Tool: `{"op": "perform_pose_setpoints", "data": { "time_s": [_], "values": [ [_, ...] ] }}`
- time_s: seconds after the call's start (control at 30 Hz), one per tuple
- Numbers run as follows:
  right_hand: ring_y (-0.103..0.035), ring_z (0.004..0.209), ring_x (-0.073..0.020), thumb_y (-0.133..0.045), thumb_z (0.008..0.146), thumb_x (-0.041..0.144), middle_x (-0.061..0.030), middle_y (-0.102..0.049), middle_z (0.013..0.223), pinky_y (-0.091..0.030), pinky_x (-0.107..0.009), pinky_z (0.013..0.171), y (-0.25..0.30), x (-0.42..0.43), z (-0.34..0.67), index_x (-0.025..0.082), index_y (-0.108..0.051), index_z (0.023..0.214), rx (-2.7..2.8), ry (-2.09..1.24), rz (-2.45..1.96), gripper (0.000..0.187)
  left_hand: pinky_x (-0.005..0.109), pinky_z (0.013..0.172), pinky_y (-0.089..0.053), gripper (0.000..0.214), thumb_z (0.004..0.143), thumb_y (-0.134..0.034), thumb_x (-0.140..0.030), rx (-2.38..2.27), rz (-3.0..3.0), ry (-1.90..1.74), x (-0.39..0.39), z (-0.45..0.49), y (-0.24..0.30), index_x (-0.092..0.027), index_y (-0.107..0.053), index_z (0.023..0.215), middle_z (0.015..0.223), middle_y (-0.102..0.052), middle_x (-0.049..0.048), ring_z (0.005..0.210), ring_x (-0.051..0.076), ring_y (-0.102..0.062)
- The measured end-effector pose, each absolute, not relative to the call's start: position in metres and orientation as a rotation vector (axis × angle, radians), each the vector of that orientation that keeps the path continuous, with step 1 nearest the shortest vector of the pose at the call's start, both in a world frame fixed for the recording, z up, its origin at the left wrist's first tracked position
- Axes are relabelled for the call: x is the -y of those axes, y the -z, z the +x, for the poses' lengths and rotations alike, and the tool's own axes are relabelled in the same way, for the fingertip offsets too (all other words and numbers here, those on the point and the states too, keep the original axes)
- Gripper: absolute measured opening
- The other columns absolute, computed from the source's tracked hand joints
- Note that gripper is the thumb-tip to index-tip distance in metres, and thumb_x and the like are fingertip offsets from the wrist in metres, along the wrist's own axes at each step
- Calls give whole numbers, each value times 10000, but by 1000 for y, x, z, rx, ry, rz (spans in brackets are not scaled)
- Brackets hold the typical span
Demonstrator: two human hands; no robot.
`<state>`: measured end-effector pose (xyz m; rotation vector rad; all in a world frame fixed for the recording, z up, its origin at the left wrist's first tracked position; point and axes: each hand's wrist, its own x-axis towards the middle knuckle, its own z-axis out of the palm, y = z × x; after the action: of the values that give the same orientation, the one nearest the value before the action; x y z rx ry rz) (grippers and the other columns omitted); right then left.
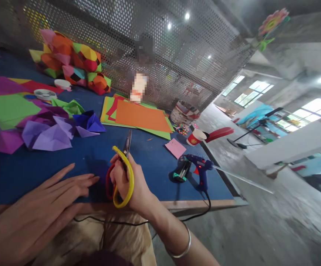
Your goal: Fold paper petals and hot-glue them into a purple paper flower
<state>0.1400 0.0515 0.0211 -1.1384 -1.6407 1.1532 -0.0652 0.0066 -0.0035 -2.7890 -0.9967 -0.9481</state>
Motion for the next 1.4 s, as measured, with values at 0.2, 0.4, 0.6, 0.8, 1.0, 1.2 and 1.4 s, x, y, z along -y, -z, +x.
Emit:
{"op": "perform_pose_setpoints", "data": {
  "time_s": [0.2,0.4,0.6,0.8,1.0,1.2,1.4],
  "values": [
    [-458,473,-84,-434,960,310,63,-479,600,-400,-205,466,-20,-51,132,220,-484,944,1636,-1127,-1168,104,421,1217,-203,228,944,-435,-152,1065,-2780,1004,-5,-59,3,-166,-639,1046,1031,-730,43,1142,191,-636],
    [-483,491,-91,-449,941,319,61,-483,603,-413,-211,472,-20,-47,119,230,-473,940,1596,-1183,-1131,92,432,1201,-245,290,959,-374,-162,1080,-2779,1007,-3,-60,2,-177,-619,1114,1036,-724,35,1121,192,-640],
    [-503,491,-100,-462,919,292,64,-487,590,-427,-225,483,-21,-46,116,228,-461,918,1619,-1104,-1171,64,425,1200,-244,270,948,-408,-169,1084,-2791,943,-4,-61,0,-174,-620,1116,1033,-722,33,1095,189,-649],
    [-489,460,-85,-441,931,254,62,-508,605,-418,-216,466,-29,-48,137,217,-474,931,1733,-989,-1250,49,428,1209,-222,266,954,-395,-164,1129,-2779,990,-2,-59,-1,-177,-639,1058,1057,-731,39,1124,185,-645],
    [-479,443,-80,-433,948,300,68,-503,595,-398,-202,433,-31,-48,167,217,-478,937,1725,-951,-1319,95,477,1205,-245,286,943,-400,-156,1096,-2818,906,-5,-62,-1,-190,-638,1098,1124,-725,39,1188,203,-622],
    [-474,409,-81,-448,928,336,74,-489,566,-403,-201,408,-23,-49,147,227,-478,921,1552,-1085,-1328,113,452,1188,-287,264,933,-444,-176,1070,-2799,910,-5,-62,1,-181,-633,1118,1149,-718,52,1163,204,-635],
    [-519,478,-97,-444,905,262,68,-507,586,-438,-217,487,-19,-47,113,228,-476,924,1565,-1099,-1217,51,435,1196,-255,319,960,-343,-173,1155,-2748,1033,-2,-57,1,-187,-655,1022,1005,-741,38,1083,195,-663]
  ]
}}
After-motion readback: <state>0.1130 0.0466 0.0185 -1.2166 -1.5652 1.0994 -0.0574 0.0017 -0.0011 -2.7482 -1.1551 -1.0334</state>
